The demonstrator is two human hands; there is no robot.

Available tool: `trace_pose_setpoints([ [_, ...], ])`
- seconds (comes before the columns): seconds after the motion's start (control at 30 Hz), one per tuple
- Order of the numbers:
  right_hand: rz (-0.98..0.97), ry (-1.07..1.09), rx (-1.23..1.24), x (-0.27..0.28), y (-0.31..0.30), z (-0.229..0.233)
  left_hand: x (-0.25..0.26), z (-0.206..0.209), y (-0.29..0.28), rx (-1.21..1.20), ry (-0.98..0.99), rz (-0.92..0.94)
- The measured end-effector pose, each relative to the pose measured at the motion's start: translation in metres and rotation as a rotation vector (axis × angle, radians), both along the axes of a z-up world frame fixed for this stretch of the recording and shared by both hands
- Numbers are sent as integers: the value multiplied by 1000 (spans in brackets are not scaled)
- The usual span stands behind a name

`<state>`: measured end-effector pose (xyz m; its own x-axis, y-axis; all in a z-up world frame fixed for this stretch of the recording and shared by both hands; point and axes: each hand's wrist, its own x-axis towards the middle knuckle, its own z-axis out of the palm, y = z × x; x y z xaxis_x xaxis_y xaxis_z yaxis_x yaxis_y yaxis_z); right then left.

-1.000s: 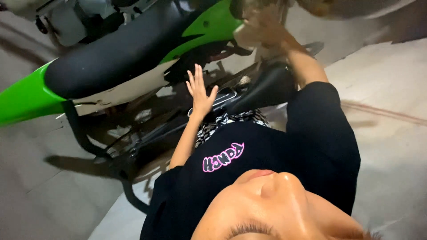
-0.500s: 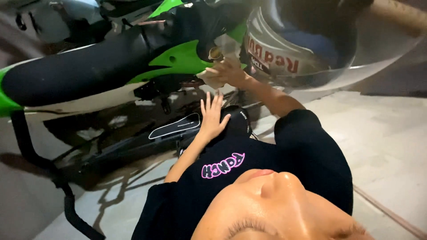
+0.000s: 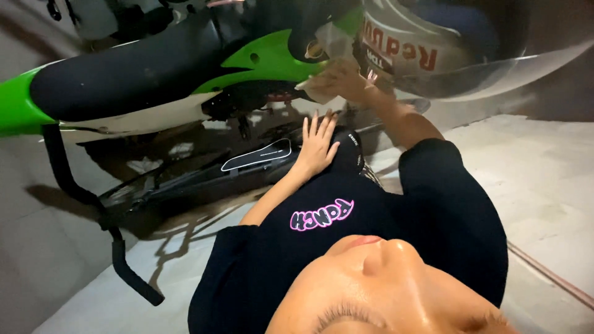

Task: Wiping down various parts of a motorcycle, a helmet, and a plastic basket using a cloth.

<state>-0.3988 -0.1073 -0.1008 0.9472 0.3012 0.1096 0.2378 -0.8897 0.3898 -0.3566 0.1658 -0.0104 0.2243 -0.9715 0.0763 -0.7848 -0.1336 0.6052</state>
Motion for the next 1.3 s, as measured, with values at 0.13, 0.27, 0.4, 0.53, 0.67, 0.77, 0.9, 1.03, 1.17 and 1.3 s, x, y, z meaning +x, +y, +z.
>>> trace_pose_setpoints([
  [0.13, -82, 50, 188, 3, -1, -35, 2, -4, -3, -22, -3, -22],
  [0.27, -103, 171, 201, -23, -14, -23, 7, -2, -3, -31, -7, -34],
  [0.4, -37, 184, 102, -22, -20, -5, 7, 2, -8, -24, -39, -34],
  [0.53, 47, -53, 74, -6, -21, -78, 6, -8, -5, 40, -79, -71],
  [0.67, 20, -112, 297, -50, -23, -50, 12, 1, -13, 55, -75, -60],
  [0.77, -154, -128, 391, -70, -9, -13, 14, 9, -10, 80, -89, -45],
  [0.9, -361, -143, 494, -145, -41, 7, 17, 3, -9, 80, -161, -30],
  [1.03, -554, -147, 581, -223, -98, 3, 13, 4, -4, 102, -240, 3],
  [1.17, -737, -149, 656, -309, -167, -20, 9, 6, -1, 95, -245, 57],
  [1.3, -982, -103, 701, -330, -202, -25, -1, 9, 2, 136, -277, 87],
])
